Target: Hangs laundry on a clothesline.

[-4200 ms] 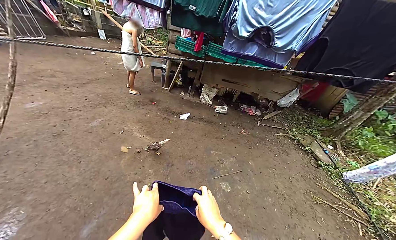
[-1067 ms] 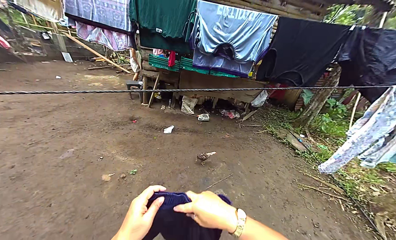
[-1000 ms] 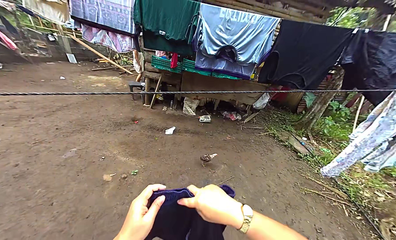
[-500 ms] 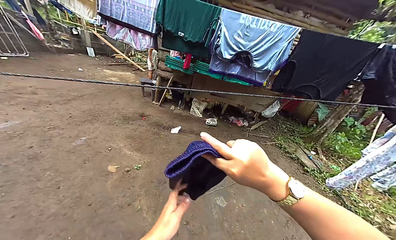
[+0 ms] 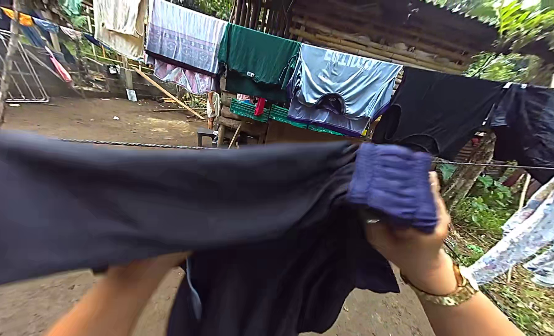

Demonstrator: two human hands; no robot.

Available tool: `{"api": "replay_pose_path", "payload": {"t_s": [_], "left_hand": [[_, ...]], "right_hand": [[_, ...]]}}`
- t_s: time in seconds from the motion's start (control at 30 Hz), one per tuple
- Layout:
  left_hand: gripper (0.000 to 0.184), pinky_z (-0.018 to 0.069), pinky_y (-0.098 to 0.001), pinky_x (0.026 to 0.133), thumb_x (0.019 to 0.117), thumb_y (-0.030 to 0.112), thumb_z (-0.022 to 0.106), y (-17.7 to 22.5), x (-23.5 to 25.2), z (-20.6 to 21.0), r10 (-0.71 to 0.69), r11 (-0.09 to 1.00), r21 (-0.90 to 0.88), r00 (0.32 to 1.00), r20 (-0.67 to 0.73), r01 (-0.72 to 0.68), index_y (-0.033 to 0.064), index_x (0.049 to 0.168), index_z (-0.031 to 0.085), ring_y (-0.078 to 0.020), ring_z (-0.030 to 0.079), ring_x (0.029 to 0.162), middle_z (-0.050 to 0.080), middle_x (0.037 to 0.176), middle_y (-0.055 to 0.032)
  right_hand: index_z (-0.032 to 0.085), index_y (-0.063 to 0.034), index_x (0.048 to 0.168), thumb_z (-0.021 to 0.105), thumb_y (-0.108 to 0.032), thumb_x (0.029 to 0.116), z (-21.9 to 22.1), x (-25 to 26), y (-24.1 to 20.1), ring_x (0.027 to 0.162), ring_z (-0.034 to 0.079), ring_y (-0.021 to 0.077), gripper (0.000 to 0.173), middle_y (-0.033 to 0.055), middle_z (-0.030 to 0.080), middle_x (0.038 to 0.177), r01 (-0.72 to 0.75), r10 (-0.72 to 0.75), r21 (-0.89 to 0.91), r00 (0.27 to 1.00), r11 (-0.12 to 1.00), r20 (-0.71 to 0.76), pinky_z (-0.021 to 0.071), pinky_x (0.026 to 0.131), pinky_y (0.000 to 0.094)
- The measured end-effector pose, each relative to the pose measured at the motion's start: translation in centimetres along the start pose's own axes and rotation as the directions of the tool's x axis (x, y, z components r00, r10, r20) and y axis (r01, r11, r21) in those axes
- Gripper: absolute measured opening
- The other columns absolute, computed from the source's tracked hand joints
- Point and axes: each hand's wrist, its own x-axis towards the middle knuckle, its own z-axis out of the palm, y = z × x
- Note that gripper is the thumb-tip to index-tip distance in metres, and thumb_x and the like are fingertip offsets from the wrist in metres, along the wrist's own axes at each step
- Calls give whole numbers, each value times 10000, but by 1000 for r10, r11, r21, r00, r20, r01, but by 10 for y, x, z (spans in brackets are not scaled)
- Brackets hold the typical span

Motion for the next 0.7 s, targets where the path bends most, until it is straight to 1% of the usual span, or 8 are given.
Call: {"api": "replay_pose_path", "payload": {"t_s": [0.07, 0.13, 0.23, 0.37, 0.43, 0.5, 0.57, 0.7], "left_hand": [[291, 533, -522, 697, 987, 268, 618, -36, 34, 20, 133, 991, 32, 984, -120, -130, -4, 926, 701, -319, 697, 802, 692, 829, -187], [398, 474, -598, 861, 1021, 429, 504, -73, 82, 56, 321, 947, 134, 834, -449, -292, 72, 1070, 671, -374, 653, 991, 672, 1029, -187], [587, 359, -706, 990, 1078, 461, 369, -35, 165, -3, 278, 960, 36, 934, -225, -278, -58, 1187, 621, -566, 549, 1182, 614, 1212, -365], [652, 201, -803, 1064, 1059, 561, 287, -29, 211, 18, 312, 943, -79, 940, -137, -324, 114, 1442, 567, -560, 410, 1374, 519, 1479, -250], [664, 29, -830, 1114, 1040, 589, 281, -33, 207, 44, 304, 948, -110, 952, 23, -300, 159, 1462, 561, -552, 232, 1491, 376, 1624, -173], [628, 95, -827, 1112, 1027, 560, 322, -37, 193, 73, 246, 966, -134, 943, 224, -220, 153, 1406, 615, -509, 347, 1454, 482, 1551, -163], [557, 273, -786, 1066, 1050, 510, 375, -39, 181, 88, 171, 976, -204, 857, 487, -79, 123, 1350, 639, -474, 500, 1341, 593, 1403, -209], [480, 447, -613, 1020, 1110, 391, 407, -38, 174, 74, 149, 899, -320, 480, 865, 298, 41, 1231, 713, -359, 649, 1151, 704, 1188, -199]], "right_hand": [[668, -48, 967, 623, -255, 1020, -6, 13, 9, 1161, 619, 200, 219, 123, 688, 1036, -20, 19, -17, 999, 1000, -46, 378, 1151, 447], [702, -36, 1009, 632, -249, 1022, -9, 28, 17, 1109, 662, 197, 224, 126, 721, 1022, -52, 50, -16, 996, 999, -67, 328, 1172, 549], [731, -33, 1100, 624, -273, 1029, -7, 45, 26, 1081, 687, 241, 272, 138, 738, 1046, -136, 135, -16, 990, 991, -25, 266, 1150, 678], [730, -37, 1202, 549, -311, 1041, 0, 49, 33, 1133, 664, 309, 365, 149, 739, 1094, -349, 358, -80, 917, 934, 178, 261, 1144, 687], [761, -87, 1116, 554, -340, 1027, 5, 44, 37, 954, 657, 279, 340, 108, 723, 938, -489, 496, -102, 820, 866, 285, 453, 896, 587], [750, -126, 986, 563, -333, 1026, 10, 39, 45, 753, 648, 222, 282, 59, 672, 772, -598, 574, -80, 710, 797, 409, 485, 663, 533], [764, -117, 955, 547, -295, 1024, 12, 32, 49, 749, 642, 211, 289, 57, 671, 759, -661, 601, -71, 625, 747, 498, 481, 666, 534], [741, -117, 871, 544, -303, 1026, 14, 29, 49, 773, 625, 207, 313, 53, 657, 767, -763, 687, -166, 436, 624, 581, 455, 699, 525]]}}
